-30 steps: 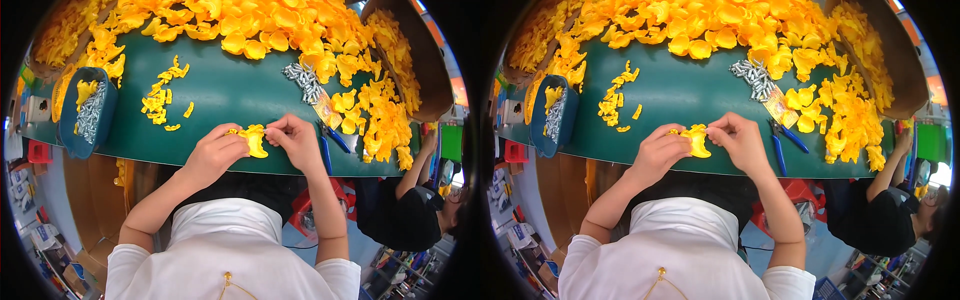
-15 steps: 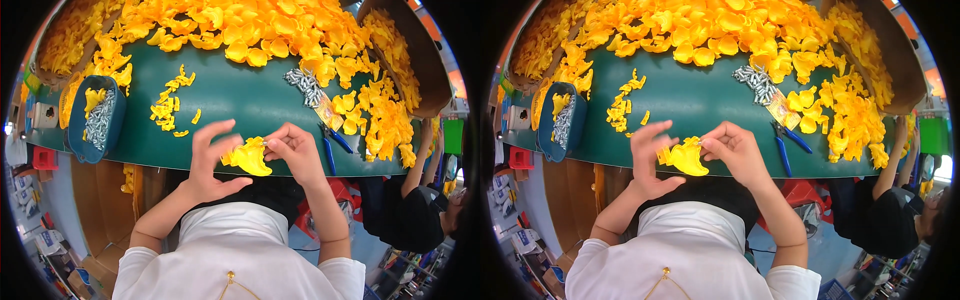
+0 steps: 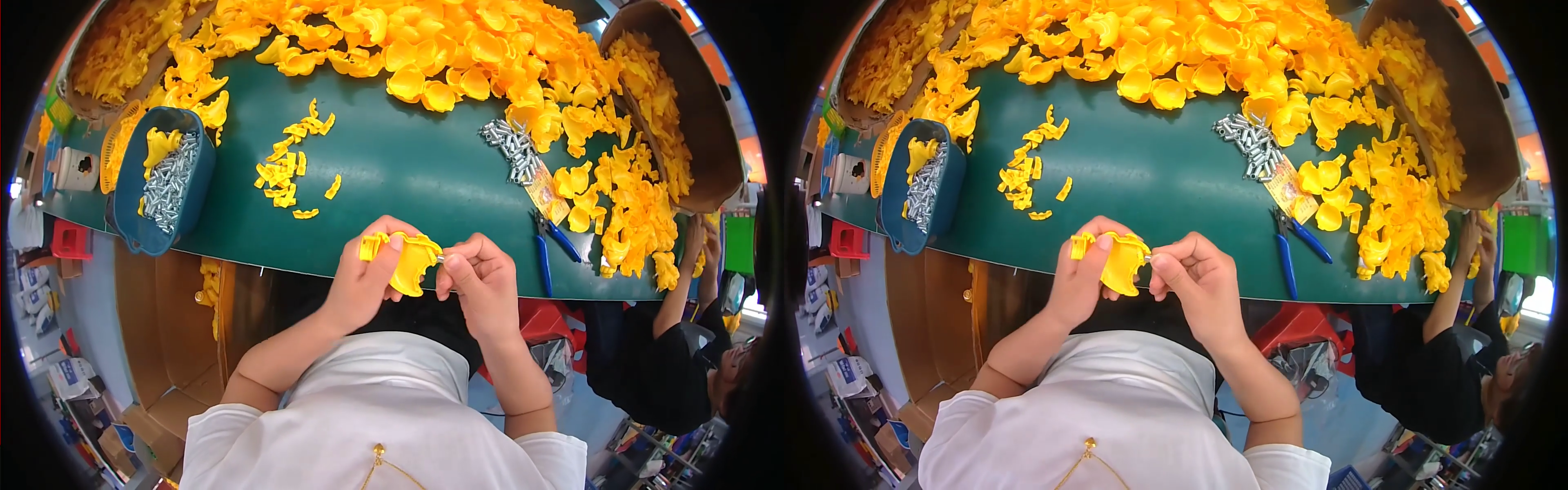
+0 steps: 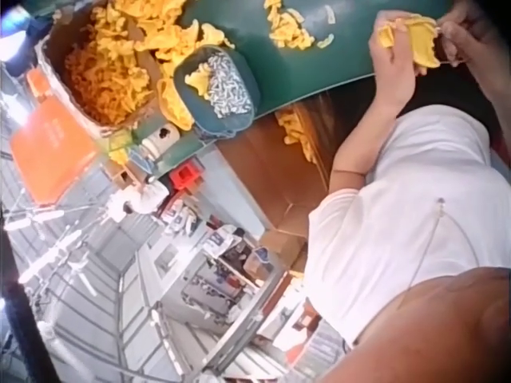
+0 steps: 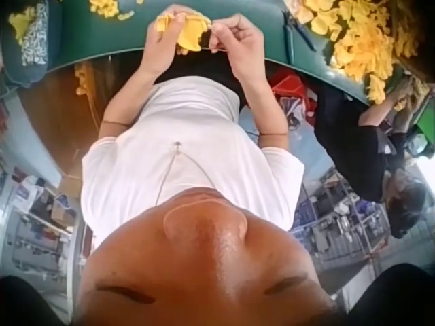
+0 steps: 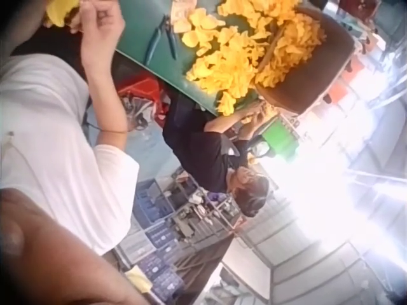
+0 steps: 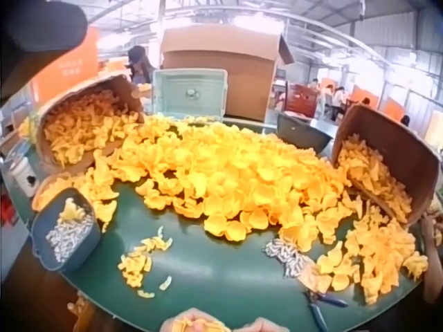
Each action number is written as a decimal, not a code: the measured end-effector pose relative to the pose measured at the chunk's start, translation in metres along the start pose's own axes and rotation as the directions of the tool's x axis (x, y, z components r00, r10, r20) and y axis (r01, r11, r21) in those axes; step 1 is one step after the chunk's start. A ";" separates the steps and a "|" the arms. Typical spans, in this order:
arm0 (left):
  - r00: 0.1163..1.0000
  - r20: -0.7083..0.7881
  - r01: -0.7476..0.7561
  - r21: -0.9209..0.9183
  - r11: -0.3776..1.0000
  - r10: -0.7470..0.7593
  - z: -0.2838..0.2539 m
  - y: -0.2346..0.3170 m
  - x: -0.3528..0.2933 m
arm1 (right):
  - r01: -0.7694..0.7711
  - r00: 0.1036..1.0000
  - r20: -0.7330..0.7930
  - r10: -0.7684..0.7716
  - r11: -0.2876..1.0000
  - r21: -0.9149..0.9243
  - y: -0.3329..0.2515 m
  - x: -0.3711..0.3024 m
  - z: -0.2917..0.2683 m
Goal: Assembling small yellow plastic toy parts into duck shapes using hands and pliers at a factory workbench.
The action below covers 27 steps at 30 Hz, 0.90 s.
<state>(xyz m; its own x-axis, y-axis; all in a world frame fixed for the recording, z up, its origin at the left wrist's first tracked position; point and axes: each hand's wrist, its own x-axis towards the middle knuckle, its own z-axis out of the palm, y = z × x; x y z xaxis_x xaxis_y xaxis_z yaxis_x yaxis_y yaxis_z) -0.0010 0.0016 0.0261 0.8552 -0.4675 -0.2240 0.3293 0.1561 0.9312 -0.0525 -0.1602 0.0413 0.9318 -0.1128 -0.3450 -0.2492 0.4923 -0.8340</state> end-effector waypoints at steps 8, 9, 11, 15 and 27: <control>0.990 -0.138 -0.017 -0.110 0.994 0.001 0.010 -0.006 -0.013 | 0.334 0.941 0.184 -0.286 0.877 -0.346 0.005 0.008 0.002; 0.977 -0.189 -0.120 -0.098 0.988 0.100 0.010 -0.017 -0.015 | 0.191 0.978 0.117 -0.172 0.965 -0.178 0.008 0.009 0.004; 0.983 -0.162 -0.094 -0.051 0.994 0.084 0.004 -0.016 -0.019 | 0.091 0.986 0.155 -0.058 0.971 -0.221 0.002 0.014 0.003; 0.833 -0.111 -0.425 0.499 0.755 0.542 -0.022 -0.020 -0.027 | 0.079 0.913 0.387 0.129 0.875 -0.477 -0.015 0.051 -0.003; 0.724 0.395 -0.480 0.877 0.002 0.566 -0.036 -0.024 -0.013 | 0.832 0.554 0.788 -0.267 0.137 -0.538 0.006 0.139 0.042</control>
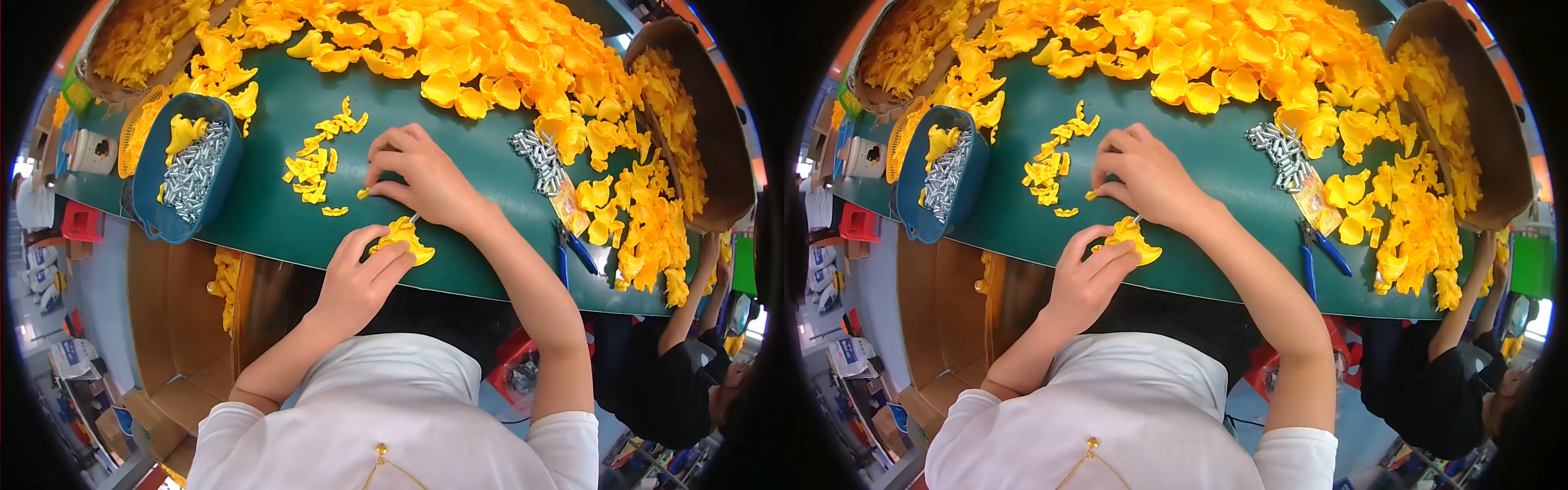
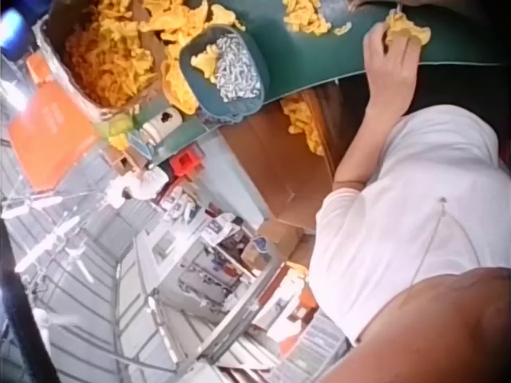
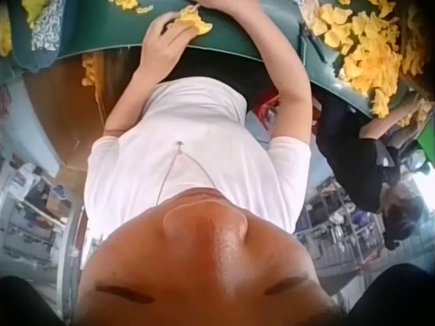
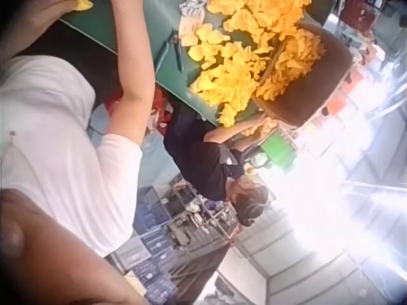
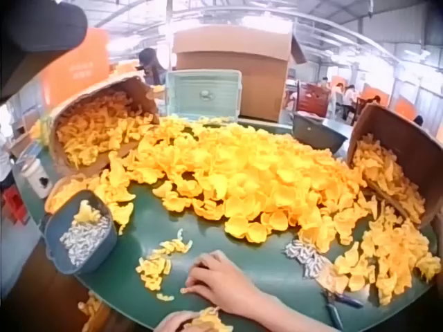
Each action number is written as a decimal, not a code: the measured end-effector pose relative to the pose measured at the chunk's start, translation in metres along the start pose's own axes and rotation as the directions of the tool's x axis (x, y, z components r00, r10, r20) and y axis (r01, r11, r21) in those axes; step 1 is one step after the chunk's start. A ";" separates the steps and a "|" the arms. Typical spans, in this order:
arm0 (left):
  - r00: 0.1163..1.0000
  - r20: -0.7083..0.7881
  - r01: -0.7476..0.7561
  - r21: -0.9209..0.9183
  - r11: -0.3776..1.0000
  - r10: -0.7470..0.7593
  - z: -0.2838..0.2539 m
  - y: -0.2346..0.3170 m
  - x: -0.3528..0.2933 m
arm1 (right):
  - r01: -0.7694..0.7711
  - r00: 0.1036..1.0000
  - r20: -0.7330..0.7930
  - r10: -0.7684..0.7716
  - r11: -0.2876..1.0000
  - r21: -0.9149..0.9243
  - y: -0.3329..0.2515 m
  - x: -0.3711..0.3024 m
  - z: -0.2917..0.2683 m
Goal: Assembling small yellow plastic toy parts into duck shapes using hands and pliers at a factory workbench.
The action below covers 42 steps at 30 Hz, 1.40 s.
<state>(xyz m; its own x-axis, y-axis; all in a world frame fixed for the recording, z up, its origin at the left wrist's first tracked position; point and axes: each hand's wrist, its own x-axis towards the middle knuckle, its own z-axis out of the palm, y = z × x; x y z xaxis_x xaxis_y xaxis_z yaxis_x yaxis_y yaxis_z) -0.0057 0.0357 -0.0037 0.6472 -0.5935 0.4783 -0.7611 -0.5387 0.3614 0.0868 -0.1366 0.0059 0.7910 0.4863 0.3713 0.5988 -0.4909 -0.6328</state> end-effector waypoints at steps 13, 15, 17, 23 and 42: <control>1.000 -0.020 -0.016 0.055 0.998 0.017 0.008 0.010 0.017 | -0.323 0.857 -0.438 0.271 0.945 -0.046 -0.051 -0.089 0.008; 1.000 -0.007 -0.029 0.054 0.998 0.030 0.008 0.009 0.017 | -0.333 0.863 -0.423 0.277 0.941 -0.063 -0.053 -0.088 0.008; 1.000 -0.004 -0.030 0.065 0.997 0.030 0.009 0.010 0.016 | -0.340 0.869 -0.407 0.280 0.937 -0.083 -0.052 -0.088 0.005; 1.000 0.018 -0.026 0.038 0.999 0.025 0.006 0.009 0.014 | -0.278 0.920 -0.275 0.281 0.959 0.050 -0.040 -0.090 -0.007; 0.998 0.011 -0.066 0.173 0.983 0.065 -0.005 0.000 0.006 | -0.380 0.919 -0.158 0.362 0.919 -0.107 -0.038 -0.070 -0.047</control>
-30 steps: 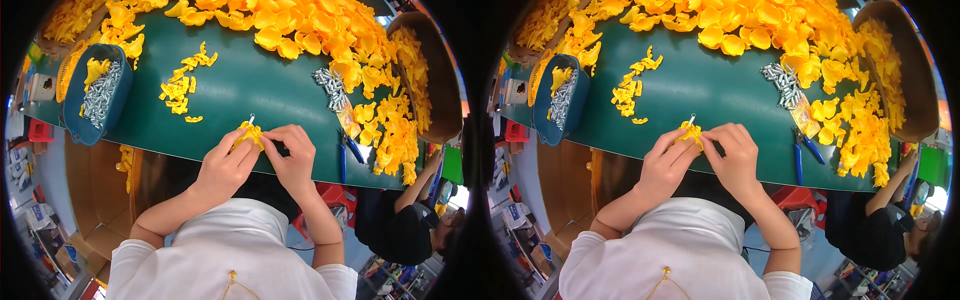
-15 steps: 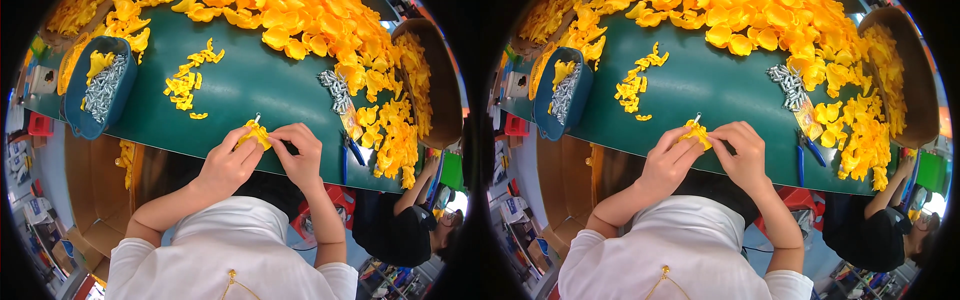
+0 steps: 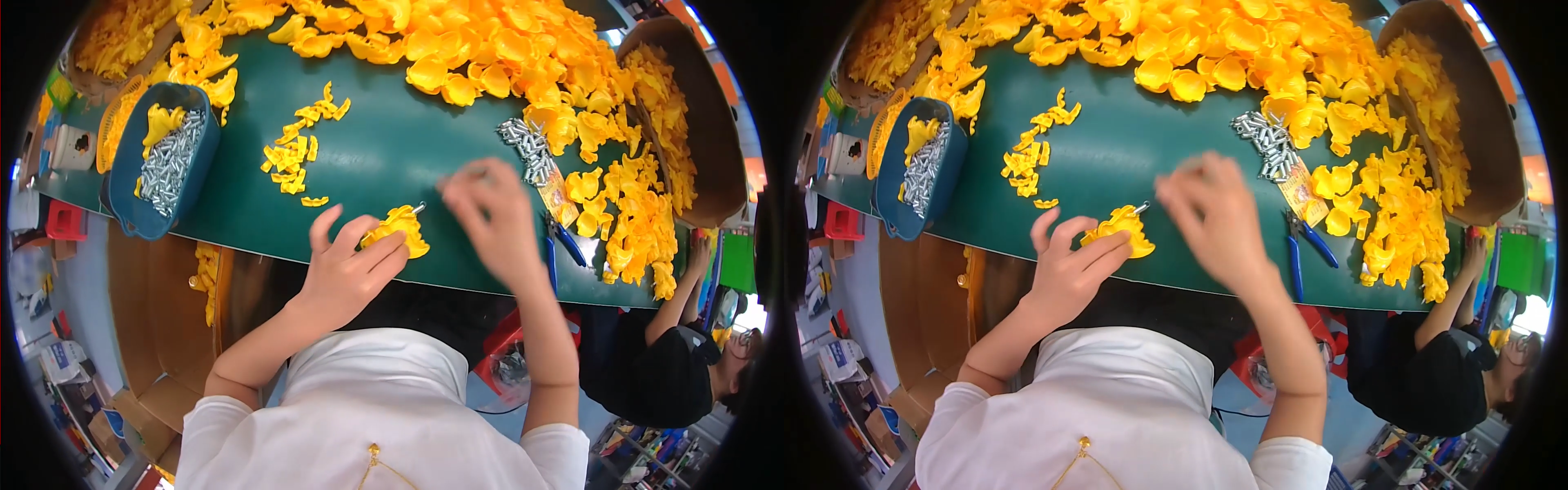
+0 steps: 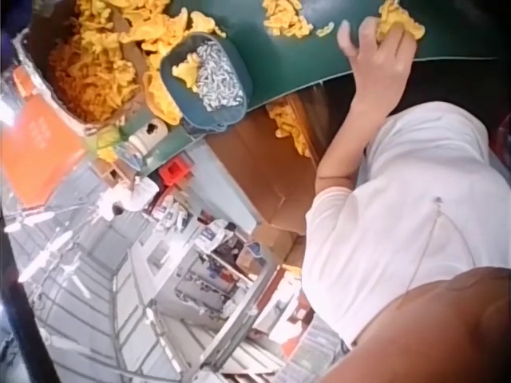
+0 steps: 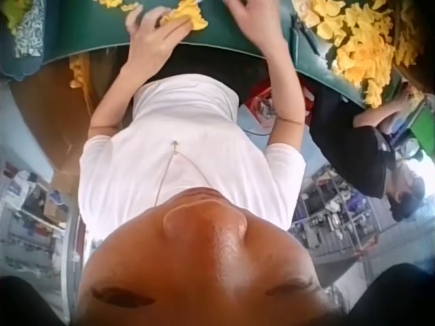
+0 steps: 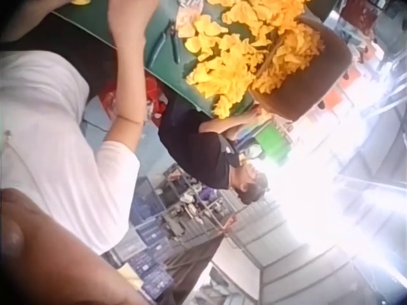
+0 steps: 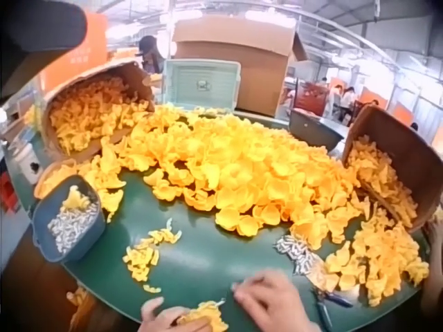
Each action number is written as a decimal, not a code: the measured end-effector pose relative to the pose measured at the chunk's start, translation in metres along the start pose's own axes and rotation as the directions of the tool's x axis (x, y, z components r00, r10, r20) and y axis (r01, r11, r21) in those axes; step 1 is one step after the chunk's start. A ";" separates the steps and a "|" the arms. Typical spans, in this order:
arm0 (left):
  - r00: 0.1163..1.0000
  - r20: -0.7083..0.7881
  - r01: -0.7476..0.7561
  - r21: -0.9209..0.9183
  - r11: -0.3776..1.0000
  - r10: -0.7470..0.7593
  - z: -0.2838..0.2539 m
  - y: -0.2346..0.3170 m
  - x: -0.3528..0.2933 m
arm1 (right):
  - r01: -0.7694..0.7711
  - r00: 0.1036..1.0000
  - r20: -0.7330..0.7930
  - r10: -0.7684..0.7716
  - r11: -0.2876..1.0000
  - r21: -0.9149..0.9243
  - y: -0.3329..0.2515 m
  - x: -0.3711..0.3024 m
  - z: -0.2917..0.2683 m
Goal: Assembling small yellow plastic toy parts into duck shapes using hands and pliers at a factory workbench.
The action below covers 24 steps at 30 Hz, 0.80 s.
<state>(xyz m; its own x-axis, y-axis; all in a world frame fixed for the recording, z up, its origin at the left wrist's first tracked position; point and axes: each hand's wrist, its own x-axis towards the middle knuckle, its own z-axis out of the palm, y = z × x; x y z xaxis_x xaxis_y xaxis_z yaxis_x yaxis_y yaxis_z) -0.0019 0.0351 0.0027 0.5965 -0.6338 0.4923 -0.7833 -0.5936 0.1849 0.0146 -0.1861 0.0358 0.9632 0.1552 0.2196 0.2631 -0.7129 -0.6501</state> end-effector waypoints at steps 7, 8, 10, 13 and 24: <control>0.995 0.051 0.092 -0.202 0.975 -0.083 -0.001 -0.010 -0.003 | 0.133 0.926 -0.234 -0.296 0.838 -0.530 0.057 0.097 -0.003; 0.994 0.052 0.106 -0.249 0.963 -0.096 -0.002 -0.010 -0.003 | 0.115 0.934 -0.229 -0.276 0.835 -0.537 0.058 0.098 -0.004; 0.993 0.034 0.122 -0.279 0.953 -0.117 -0.002 -0.013 0.000 | 0.104 0.951 -0.202 -0.233 0.860 -0.500 0.059 0.098 -0.011; 0.989 0.036 0.150 -0.322 0.935 -0.147 0.005 -0.013 -0.004 | 0.046 0.980 -0.158 -0.119 0.914 -0.404 0.059 0.094 -0.013; 0.995 -0.104 -0.003 -0.077 0.997 -0.005 0.026 0.018 -0.003 | -0.323 0.928 -0.127 0.352 0.924 0.204 -0.004 0.017 -0.009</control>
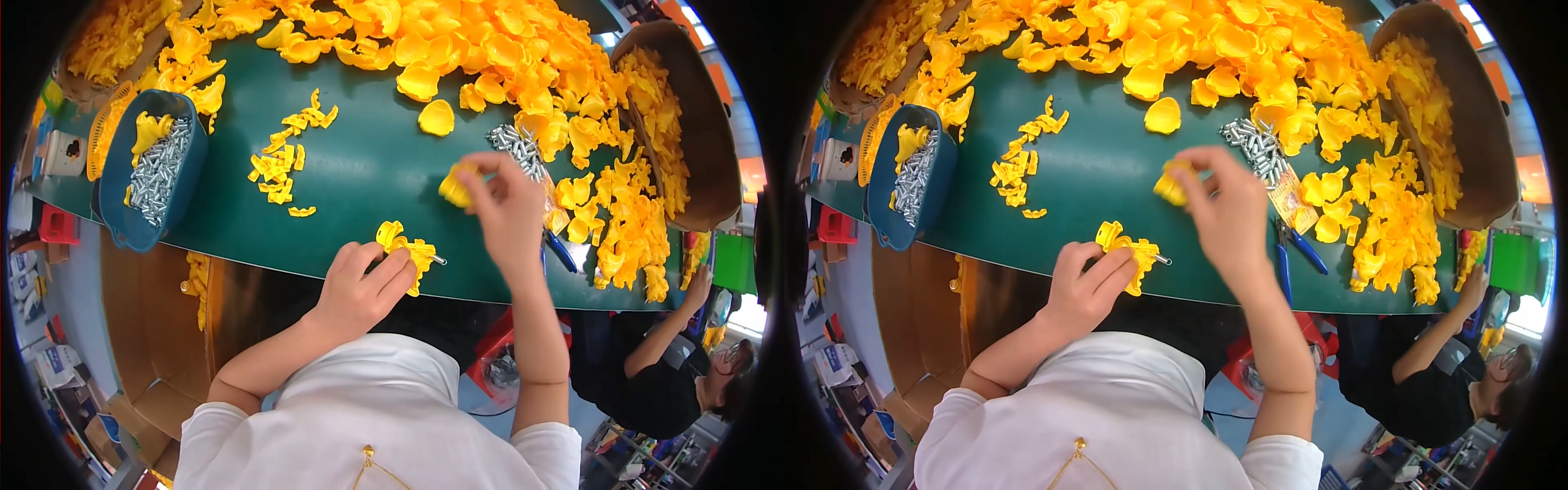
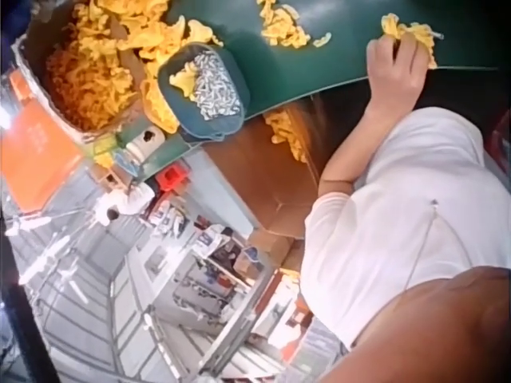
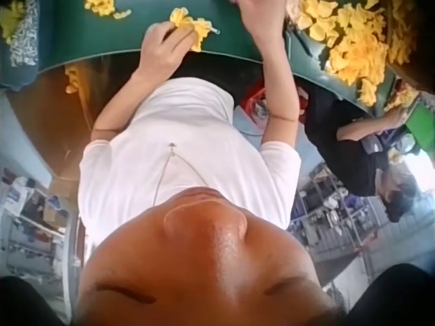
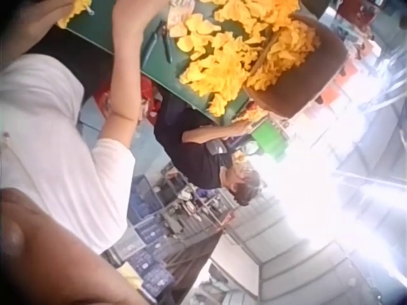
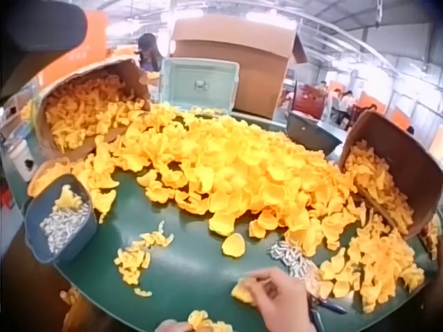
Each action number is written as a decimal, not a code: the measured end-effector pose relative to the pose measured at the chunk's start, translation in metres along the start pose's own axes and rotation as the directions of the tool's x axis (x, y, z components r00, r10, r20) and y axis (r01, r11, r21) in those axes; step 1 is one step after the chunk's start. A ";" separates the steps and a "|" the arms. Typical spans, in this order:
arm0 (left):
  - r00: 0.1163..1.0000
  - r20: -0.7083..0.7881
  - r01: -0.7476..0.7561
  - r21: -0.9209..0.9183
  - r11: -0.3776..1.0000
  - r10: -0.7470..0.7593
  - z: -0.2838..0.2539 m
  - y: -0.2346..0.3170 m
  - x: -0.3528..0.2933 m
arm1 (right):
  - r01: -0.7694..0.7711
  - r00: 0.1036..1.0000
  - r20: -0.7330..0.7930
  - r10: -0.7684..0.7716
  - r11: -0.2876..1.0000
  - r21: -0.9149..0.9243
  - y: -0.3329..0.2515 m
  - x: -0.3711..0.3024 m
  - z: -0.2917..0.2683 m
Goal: Assembling small yellow plastic toy parts into duck shapes using hands and pliers at a factory workbench.
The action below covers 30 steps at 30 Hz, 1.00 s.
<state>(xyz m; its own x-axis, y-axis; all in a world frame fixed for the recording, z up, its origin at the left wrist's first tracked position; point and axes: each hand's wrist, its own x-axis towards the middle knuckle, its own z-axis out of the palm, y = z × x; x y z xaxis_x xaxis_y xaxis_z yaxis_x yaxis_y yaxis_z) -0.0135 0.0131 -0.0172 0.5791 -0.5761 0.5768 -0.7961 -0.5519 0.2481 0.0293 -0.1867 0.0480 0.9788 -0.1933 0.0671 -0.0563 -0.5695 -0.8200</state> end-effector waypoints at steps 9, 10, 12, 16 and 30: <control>1.000 0.015 -0.010 -0.123 0.992 0.012 -0.004 -0.003 0.006 | 0.297 0.950 -0.086 -0.301 0.953 -0.060 0.013 -0.061 0.032; 1.000 0.001 -0.018 -0.118 0.993 0.018 -0.003 -0.003 0.006 | 0.341 0.928 -0.135 -0.348 0.937 -0.071 0.018 -0.062 0.035; 1.000 0.004 -0.021 -0.112 0.993 0.022 -0.004 -0.003 0.008 | 0.391 0.901 -0.182 -0.393 0.919 -0.046 0.025 -0.061 0.040; 1.000 0.011 -0.017 -0.127 0.992 0.018 -0.006 -0.002 0.009 | 0.261 0.941 -0.255 -0.224 0.958 0.119 0.019 -0.068 0.042; 1.000 0.005 -0.021 -0.130 0.991 0.022 -0.004 -0.004 0.012 | 0.276 0.934 -0.260 -0.246 0.957 0.088 0.017 -0.069 0.051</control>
<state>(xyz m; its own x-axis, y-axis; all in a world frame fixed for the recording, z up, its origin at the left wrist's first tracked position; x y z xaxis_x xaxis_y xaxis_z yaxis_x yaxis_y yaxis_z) -0.0038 0.0109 -0.0077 0.5623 -0.5913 0.5780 -0.8243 -0.4563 0.3351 -0.0290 -0.1426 0.0007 0.8768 -0.2481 0.4119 0.2339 -0.5283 -0.8162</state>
